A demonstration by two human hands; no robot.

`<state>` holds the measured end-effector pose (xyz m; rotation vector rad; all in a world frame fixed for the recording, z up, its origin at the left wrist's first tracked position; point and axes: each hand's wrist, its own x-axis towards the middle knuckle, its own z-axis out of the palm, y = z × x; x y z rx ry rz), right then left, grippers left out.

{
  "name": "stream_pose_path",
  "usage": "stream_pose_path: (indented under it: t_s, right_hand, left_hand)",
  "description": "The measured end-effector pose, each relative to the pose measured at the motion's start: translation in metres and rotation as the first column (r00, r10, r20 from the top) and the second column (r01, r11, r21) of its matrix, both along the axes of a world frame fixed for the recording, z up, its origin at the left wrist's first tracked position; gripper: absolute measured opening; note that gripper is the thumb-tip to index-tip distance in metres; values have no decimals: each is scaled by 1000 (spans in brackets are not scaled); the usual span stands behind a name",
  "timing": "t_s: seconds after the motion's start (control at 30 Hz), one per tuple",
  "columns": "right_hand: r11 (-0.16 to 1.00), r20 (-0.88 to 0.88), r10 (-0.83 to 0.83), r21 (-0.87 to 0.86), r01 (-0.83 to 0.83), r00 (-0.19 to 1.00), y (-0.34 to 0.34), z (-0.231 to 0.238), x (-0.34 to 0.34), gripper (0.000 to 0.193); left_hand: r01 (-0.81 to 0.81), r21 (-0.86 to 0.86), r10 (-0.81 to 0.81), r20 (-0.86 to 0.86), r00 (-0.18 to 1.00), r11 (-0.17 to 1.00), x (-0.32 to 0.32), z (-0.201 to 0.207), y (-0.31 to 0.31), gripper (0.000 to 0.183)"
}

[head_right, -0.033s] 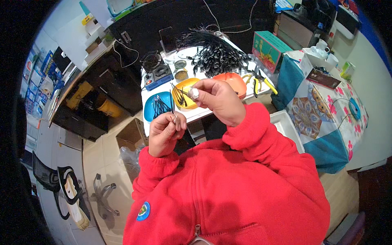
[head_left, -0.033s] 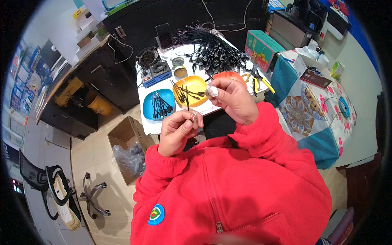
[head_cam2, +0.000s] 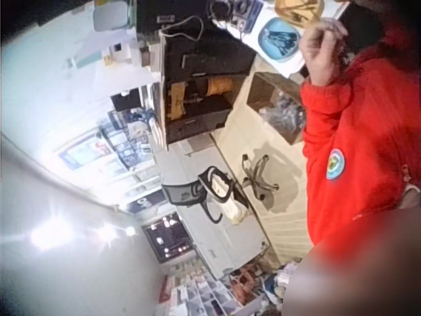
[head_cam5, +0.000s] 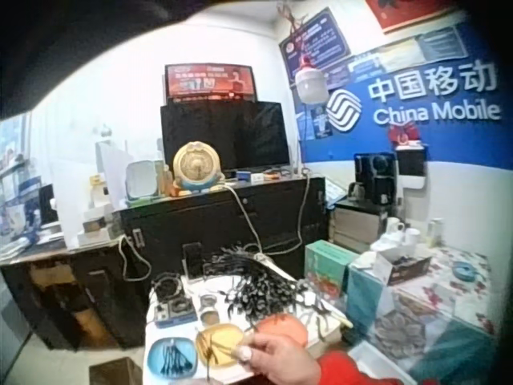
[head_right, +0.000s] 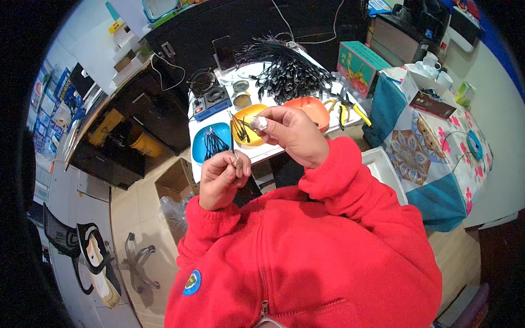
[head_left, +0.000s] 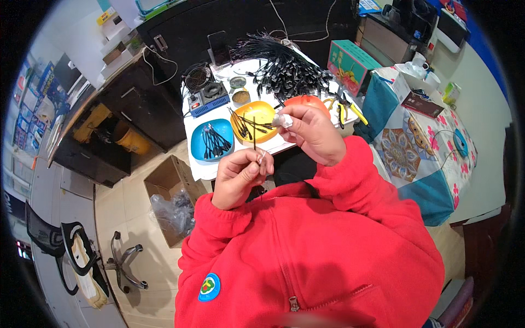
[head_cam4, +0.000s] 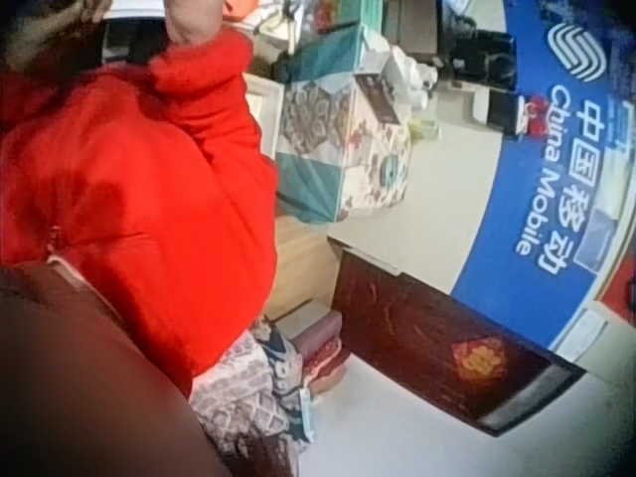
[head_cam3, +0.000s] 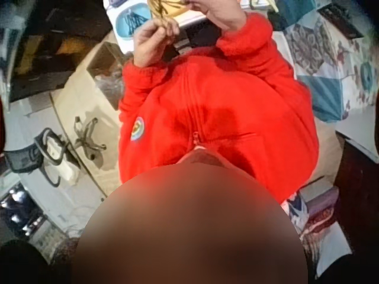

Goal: The person repeatedly picks black cables from a pile, wipes the connector ends with a white cloth, and places them into colored trays. The person also uses a small tool to adjust the connector tips before placing them in the trays.

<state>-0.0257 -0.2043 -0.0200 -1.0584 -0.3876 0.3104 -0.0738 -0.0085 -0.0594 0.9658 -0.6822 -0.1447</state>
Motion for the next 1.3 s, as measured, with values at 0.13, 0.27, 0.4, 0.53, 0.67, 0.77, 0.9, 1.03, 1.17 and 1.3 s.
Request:
stream_pose_path:
  t_s: [0.13,0.27,0.4,0.53,0.67,0.77,0.9,1.03,1.17,1.3]
  right_hand:
    - [986,35,159,52,-161,987,-6,-3,3,26]
    - [994,194,-88,-44,99,977,-5,-4,-2,20]
    - [908,417,-381,-1,419,825,13,-14,-20,10]
    - [743,641,-485,-56,667,595,15,-23,-30,12]
    - [872,429,-405,-84,482,807,4,-25,-28,8]
    - [889,467,-367,-79,451,804,-3,-25,-27,10]
    - [872,564,-334,-119,474,756,-8,-23,-25,11]
    - [843,631,-289,-189,504,720,-13,-24,-24,10]
    - [974,306,-202,-36,223,930,-10,-31,-21,11]
    - [984,111,-124,140,108,986,-3,-42,-21,13]
  left_hand:
    - [177,-32,-179,-57,982,984,1,-1,-6,14]
    - [80,-83,-86,-75,993,993,4,4,-12,15]
    - [-567,180,570,37,821,804,5,12,-27,13]
    - [-889,182,701,557,445,420,3,10,-48,8]
    - [-657,190,645,127,753,729,1,8,-48,10]
    - [-507,196,523,-36,851,839,-1,7,-45,12]
    - [-398,195,417,-63,907,896,-1,7,-46,16]
    - [-314,175,339,-139,930,933,0,6,-44,15]
    - [-213,38,214,-290,933,976,-2,2,-43,14]
    - [-154,-66,116,-393,912,986,-4,-2,-44,14]
